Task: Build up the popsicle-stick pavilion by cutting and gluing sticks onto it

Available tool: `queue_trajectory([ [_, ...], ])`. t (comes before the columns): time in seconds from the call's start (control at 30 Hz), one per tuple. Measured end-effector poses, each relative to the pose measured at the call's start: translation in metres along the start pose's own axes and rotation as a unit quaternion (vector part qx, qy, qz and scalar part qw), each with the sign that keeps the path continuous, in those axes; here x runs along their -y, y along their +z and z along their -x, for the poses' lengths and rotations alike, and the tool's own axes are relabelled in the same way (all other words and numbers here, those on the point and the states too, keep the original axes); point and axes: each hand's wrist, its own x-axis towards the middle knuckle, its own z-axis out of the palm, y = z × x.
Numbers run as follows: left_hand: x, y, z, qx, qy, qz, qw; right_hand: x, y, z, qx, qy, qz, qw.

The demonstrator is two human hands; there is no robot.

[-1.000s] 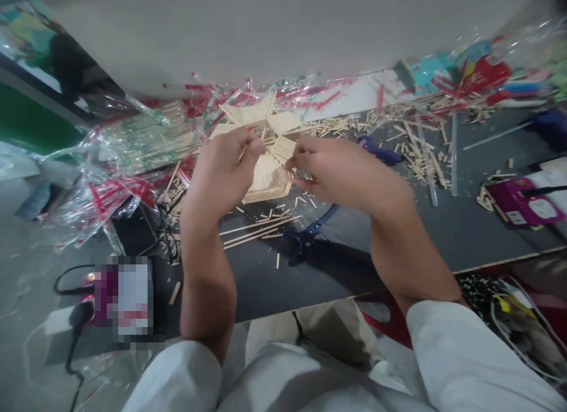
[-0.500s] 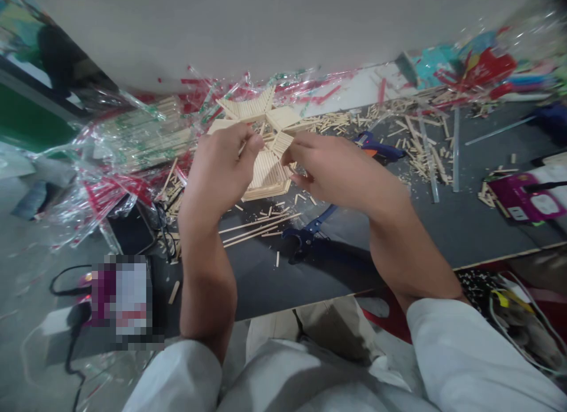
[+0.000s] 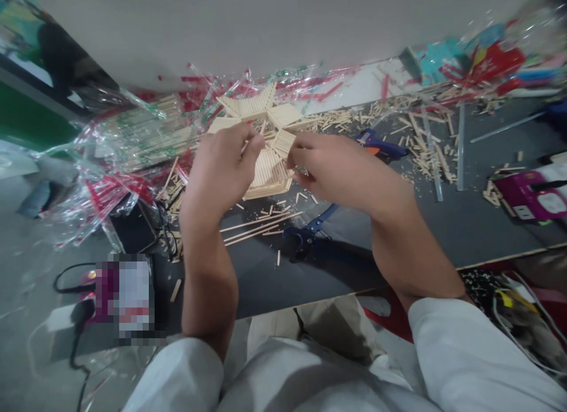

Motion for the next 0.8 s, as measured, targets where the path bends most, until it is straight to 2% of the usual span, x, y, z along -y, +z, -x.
queue_trajectory([
  [0.3,0.001,0.003,-0.001,0.016,0.006,0.032,0.999,0.013,-0.009,0.001,0.047,0.020,0.082,0.995],
  [0.6,0.001,0.008,0.001,0.031,0.027,0.057,0.998,0.011,-0.010,-0.001,0.057,0.027,0.074,0.995],
  [0.8,0.000,0.007,0.000,0.034,0.032,0.035,0.998,0.002,-0.013,0.002,0.053,0.001,0.053,0.997],
])
